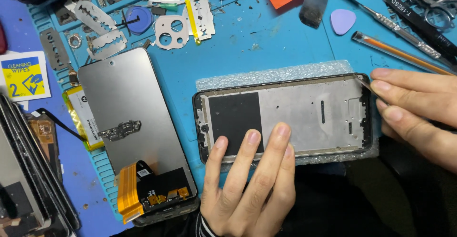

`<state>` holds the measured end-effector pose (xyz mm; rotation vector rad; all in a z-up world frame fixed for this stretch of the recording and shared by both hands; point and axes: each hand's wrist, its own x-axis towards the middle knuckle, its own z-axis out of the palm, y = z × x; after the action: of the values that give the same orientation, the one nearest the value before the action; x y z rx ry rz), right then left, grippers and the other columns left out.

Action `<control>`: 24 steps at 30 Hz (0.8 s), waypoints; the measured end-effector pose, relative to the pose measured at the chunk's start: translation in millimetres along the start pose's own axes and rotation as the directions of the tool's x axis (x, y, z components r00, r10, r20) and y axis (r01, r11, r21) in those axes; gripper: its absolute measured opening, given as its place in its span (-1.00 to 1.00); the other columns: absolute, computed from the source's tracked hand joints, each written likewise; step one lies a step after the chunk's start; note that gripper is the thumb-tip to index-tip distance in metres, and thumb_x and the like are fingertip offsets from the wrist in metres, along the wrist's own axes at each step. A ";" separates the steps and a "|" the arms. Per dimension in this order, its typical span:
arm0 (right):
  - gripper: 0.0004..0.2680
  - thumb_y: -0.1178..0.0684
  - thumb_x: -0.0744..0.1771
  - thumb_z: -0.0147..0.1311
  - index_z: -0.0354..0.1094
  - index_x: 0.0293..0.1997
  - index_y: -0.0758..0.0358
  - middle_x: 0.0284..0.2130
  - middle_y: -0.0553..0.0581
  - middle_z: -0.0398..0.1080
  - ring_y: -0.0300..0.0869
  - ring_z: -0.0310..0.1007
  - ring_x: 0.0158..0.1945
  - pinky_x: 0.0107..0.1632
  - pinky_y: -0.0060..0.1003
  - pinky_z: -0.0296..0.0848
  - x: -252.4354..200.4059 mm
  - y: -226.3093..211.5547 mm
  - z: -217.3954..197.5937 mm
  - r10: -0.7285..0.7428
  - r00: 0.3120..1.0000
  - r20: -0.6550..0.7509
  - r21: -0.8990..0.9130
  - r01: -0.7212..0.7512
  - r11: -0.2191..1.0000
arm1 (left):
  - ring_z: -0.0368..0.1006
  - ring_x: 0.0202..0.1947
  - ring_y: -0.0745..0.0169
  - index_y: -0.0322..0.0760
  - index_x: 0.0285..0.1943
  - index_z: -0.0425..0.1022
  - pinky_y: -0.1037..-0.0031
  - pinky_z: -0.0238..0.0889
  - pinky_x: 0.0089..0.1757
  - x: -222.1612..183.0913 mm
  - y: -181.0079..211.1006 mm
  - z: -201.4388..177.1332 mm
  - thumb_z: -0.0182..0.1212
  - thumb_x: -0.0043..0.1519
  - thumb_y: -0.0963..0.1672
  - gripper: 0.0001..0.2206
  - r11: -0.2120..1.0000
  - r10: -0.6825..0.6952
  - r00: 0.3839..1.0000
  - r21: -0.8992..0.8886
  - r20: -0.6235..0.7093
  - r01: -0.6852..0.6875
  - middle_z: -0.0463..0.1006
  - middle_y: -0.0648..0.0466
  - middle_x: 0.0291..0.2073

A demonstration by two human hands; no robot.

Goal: The person works on a disassembled smartphone at a repair bench. They hold the phone frame steady with one hand while using a thin blade to scrape old adhesive and residue from the frame edge, then wipe the surface with a cloth.

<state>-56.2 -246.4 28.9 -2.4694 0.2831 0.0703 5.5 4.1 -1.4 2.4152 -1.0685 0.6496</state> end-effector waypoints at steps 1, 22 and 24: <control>-0.65 0.32 0.26 0.02 0.37 0.19 0.47 0.30 0.32 0.35 -0.04 0.33 0.35 0.38 -0.21 0.29 -0.8 2.9 1.0 0.024 1.000 -0.006 0.001 -0.024 1.000 | 0.55 0.06 0.27 -0.02 -0.08 0.55 0.22 0.43 0.07 0.4 -2.0 1.4 0.23 0.38 -0.13 -0.96 0.999 0.031 0.999 0.024 -0.040 -0.030 0.70 0.27 0.00; -0.65 0.32 0.26 0.01 0.35 0.19 0.47 0.29 0.36 0.35 -0.02 0.36 0.34 0.37 -0.21 0.31 -3.9 -4.1 0.7 -0.029 0.998 -0.047 0.019 0.030 0.999 | 0.53 0.07 0.29 0.00 -0.07 0.55 0.24 0.44 0.07 0.9 0.4 0.7 0.30 0.37 -0.12 -0.96 0.999 0.029 0.999 0.039 -0.030 -0.028 0.69 0.29 0.01; -0.66 0.25 0.25 0.04 0.42 0.16 0.37 0.27 0.24 0.40 -0.09 0.38 0.32 0.37 -0.24 0.31 0.7 -5.3 -1.9 0.006 1.000 0.002 0.010 -0.006 1.000 | 0.54 0.07 0.29 0.00 -0.07 0.55 0.23 0.44 0.06 0.6 0.1 0.1 0.29 0.37 -0.12 -0.96 0.999 0.031 0.999 0.043 -0.031 -0.030 0.69 0.29 0.01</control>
<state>-54.4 -243.6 33.5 -2.4589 0.2898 0.0734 5.9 3.7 -1.1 2.4210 -1.0914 0.7249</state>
